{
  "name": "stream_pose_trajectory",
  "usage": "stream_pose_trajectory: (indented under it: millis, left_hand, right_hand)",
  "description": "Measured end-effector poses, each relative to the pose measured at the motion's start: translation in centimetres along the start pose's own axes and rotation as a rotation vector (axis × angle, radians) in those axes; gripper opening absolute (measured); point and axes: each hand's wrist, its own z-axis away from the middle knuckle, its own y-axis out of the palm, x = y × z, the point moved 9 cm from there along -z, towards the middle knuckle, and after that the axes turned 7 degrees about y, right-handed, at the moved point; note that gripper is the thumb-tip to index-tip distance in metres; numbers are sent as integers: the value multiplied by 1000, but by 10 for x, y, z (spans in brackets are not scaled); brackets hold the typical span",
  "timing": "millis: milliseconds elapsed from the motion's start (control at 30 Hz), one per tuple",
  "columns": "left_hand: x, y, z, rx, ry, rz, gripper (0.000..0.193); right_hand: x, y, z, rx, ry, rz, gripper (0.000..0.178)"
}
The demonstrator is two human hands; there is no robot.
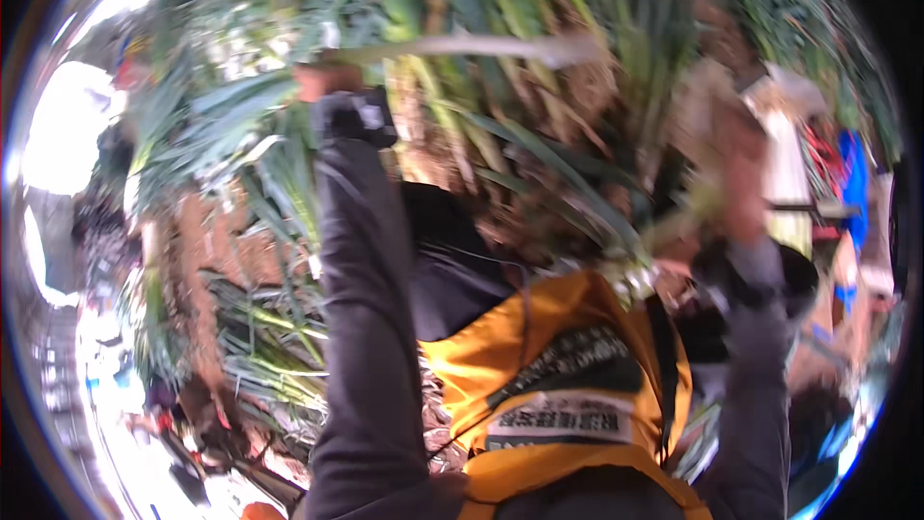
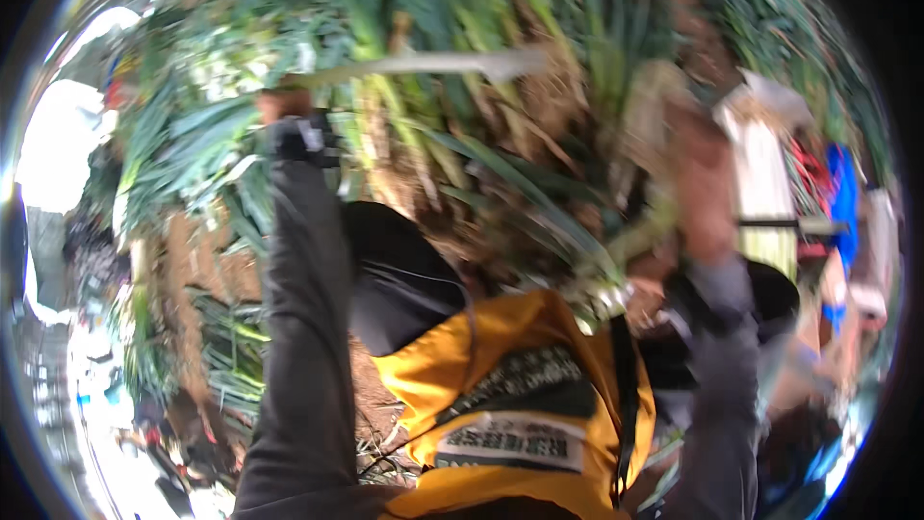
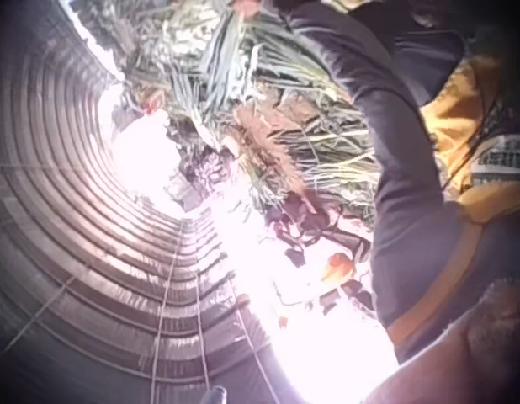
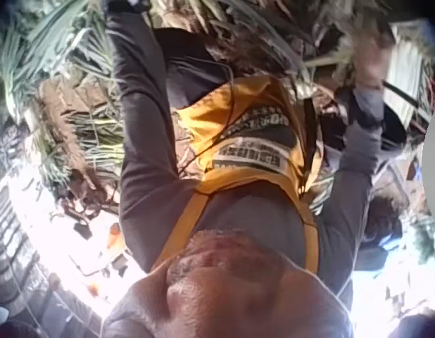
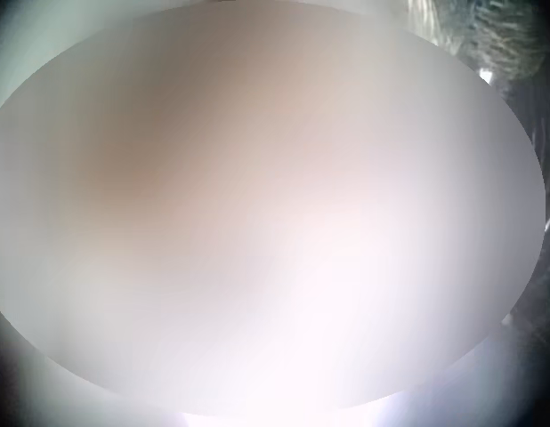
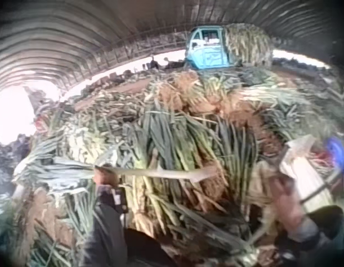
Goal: Peeling the outer skins from leeks and stacking them in a metal tray.
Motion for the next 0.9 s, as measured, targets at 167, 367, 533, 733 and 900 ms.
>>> stream_pose_trajectory:
  millis: [167, 367, 533, 733, 900]
  left_hand:
    - [-89, -126, 8, -84, 186, 214, 24]
    - [-16, -171, -59, -355, 479, 326, 27]
    - [-43, -95, -2, -233, -549, 1627, 64]
    - [-68, -87, -12, -83, -433, 1571, 61]
    - [-81, -76, -10, -51, -442, 1652, 46]
  right_hand:
    - [-73, 253, 35, 224, 298, -138, 26]
    - [-7, 390, 178, 987, -161, 362, 32]
    - [102, 266, 73, 314, -454, 514, 43]
    - [108, 199, -20, 223, -338, 767, 43]
    - [104, 207, 3, 405, -602, 682, 18]
